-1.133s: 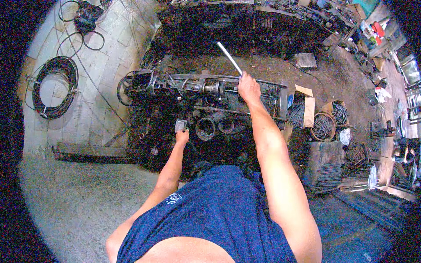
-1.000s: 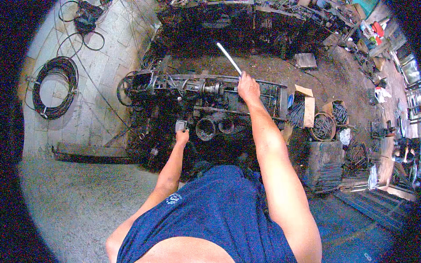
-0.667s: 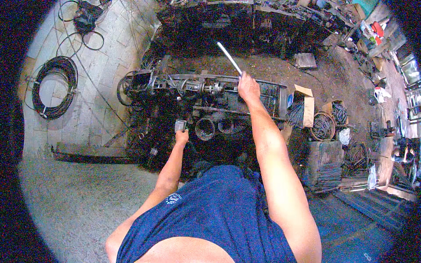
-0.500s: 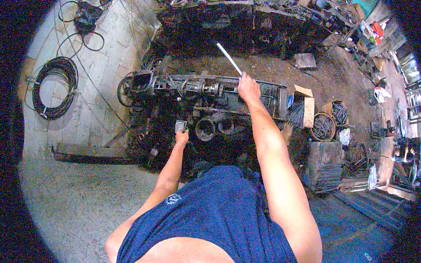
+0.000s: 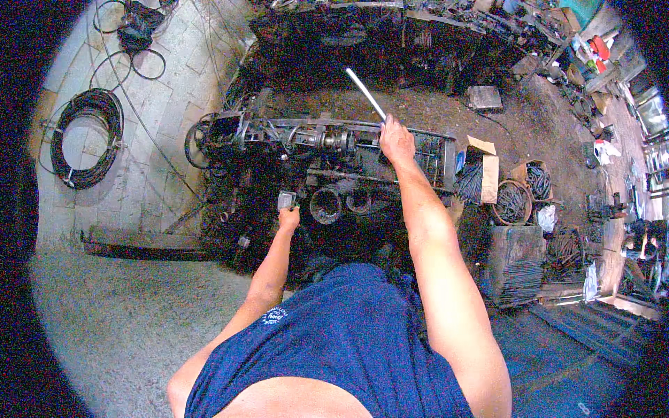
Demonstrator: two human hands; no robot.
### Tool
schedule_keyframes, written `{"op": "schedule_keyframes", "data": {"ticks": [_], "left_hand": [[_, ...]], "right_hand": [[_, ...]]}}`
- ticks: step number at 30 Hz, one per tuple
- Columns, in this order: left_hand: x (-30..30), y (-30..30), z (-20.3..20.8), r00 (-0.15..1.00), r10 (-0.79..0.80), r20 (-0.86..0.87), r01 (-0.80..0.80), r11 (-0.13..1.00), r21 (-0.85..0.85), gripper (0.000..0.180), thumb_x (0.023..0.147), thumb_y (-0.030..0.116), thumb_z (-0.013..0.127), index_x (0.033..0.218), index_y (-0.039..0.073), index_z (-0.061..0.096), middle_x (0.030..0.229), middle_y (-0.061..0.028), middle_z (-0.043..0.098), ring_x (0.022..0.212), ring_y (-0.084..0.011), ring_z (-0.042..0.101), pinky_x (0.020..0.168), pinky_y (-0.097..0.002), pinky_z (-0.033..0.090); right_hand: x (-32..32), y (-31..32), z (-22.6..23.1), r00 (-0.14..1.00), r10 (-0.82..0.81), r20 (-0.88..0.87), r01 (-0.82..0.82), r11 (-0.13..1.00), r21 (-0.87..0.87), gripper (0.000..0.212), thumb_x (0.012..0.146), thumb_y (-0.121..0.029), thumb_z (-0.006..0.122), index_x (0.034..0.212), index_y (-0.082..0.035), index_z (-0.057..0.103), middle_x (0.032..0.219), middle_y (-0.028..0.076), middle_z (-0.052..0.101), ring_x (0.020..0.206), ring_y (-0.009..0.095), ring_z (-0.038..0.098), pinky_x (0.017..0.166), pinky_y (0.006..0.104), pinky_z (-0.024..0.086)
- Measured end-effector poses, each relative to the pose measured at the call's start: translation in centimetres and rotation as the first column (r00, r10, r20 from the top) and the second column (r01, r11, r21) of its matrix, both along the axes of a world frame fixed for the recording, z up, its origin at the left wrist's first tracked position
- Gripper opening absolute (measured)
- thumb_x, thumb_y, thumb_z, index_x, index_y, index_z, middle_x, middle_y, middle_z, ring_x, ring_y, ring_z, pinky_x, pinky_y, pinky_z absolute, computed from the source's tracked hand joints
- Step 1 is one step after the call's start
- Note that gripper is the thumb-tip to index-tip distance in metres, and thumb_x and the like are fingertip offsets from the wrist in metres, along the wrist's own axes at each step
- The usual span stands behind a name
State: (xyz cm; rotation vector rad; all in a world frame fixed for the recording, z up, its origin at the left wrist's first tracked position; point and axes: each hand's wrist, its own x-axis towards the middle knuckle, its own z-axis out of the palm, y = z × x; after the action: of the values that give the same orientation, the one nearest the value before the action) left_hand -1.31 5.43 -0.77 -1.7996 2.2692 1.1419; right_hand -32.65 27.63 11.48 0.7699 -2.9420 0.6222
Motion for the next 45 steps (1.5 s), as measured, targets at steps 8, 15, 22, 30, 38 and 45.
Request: {"op": "schedule_keyframes", "data": {"ticks": [8, 15, 22, 30, 38, 45], "left_hand": [[0.3, -0.5, -0.9, 0.999, 0.036, 0.002, -0.036, 0.999, 0.012, 0.036, 0.086, 0.027, 0.062, 0.112, 0.002, 0.066, 0.083, -0.0201, 0.069, 0.069, -0.0293, 0.068, 0.066, -0.0405, 0.053], [0.4, -0.4, -0.9, 0.999, 0.030, -0.043, -0.029, 0.999, 0.024, 0.034, 0.086, 0.027, 0.062, 0.108, 0.001, 0.066, 0.081, -0.0189, 0.069, 0.069, -0.0291, 0.068, 0.066, -0.0396, 0.053], [0.5, -0.7, -0.3, 0.999, 0.035, 0.013, -0.036, 0.999, 0.031, 0.033, 0.086, 0.025, 0.062, 0.109, 0.001, 0.067, 0.079, -0.0173, 0.069, 0.062, -0.0265, 0.067, 0.063, -0.0384, 0.052], [-0.2, -0.3, 0.1, 0.997, 0.025, 0.072, -0.032, 0.995, 0.099, 0.038, 0.088, 0.026, 0.060, 0.120, 0.006, 0.063, 0.080, -0.0157, 0.069, 0.063, -0.0251, 0.067, 0.063, -0.0394, 0.053], [0.6, -1.0, -2.1, 1.000, 0.022, 0.001, -0.022, 0.996, 0.087, 0.038, 0.089, 0.027, 0.060, 0.120, 0.006, 0.062, 0.080, -0.0156, 0.069, 0.063, -0.0256, 0.066, 0.062, -0.0389, 0.053], [0.2, -0.3, -0.7, 1.000, 0.014, -0.017, -0.013, 0.997, 0.082, 0.036, 0.088, 0.026, 0.061, 0.117, 0.004, 0.063, 0.077, -0.0157, 0.069, 0.059, -0.0245, 0.065, 0.059, -0.0382, 0.052]], "right_hand": [[-0.2, -0.4, 0.2, 1.000, 0.015, 0.013, -0.015, 1.000, -0.002, 0.036, 0.097, -0.030, 0.042, 0.120, -0.004, 0.049, 0.106, 0.019, 0.064, 0.093, 0.036, 0.064, 0.079, 0.0474, 0.052], [-0.3, -0.2, -0.4, 1.000, 0.003, -0.019, -0.003, 1.000, -0.008, 0.036, 0.097, -0.029, 0.042, 0.121, -0.004, 0.049, 0.105, 0.019, 0.064, 0.090, 0.036, 0.064, 0.077, 0.0477, 0.052], [-0.2, -0.3, -0.7, 0.992, 0.024, -0.121, -0.029, 0.999, -0.043, 0.035, 0.097, -0.028, 0.043, 0.119, -0.003, 0.050, 0.095, 0.018, 0.066, 0.086, 0.036, 0.065, 0.074, 0.0467, 0.053], [-0.3, -0.2, -0.4, 0.999, 0.011, -0.049, -0.013, 0.999, -0.037, 0.035, 0.096, -0.029, 0.043, 0.118, -0.002, 0.051, 0.098, 0.020, 0.065, 0.088, 0.037, 0.064, 0.076, 0.0478, 0.052], [-0.1, -0.1, 0.2, 0.999, 0.006, -0.043, -0.006, 1.000, -0.007, 0.033, 0.096, -0.028, 0.045, 0.115, -0.003, 0.051, 0.096, 0.020, 0.065, 0.088, 0.037, 0.064, 0.075, 0.0480, 0.053], [-0.1, 0.0, 0.2, 1.000, 0.000, -0.011, 0.000, 1.000, -0.011, 0.033, 0.096, -0.028, 0.044, 0.115, -0.002, 0.051, 0.097, 0.020, 0.065, 0.091, 0.038, 0.064, 0.077, 0.0496, 0.052]]}}
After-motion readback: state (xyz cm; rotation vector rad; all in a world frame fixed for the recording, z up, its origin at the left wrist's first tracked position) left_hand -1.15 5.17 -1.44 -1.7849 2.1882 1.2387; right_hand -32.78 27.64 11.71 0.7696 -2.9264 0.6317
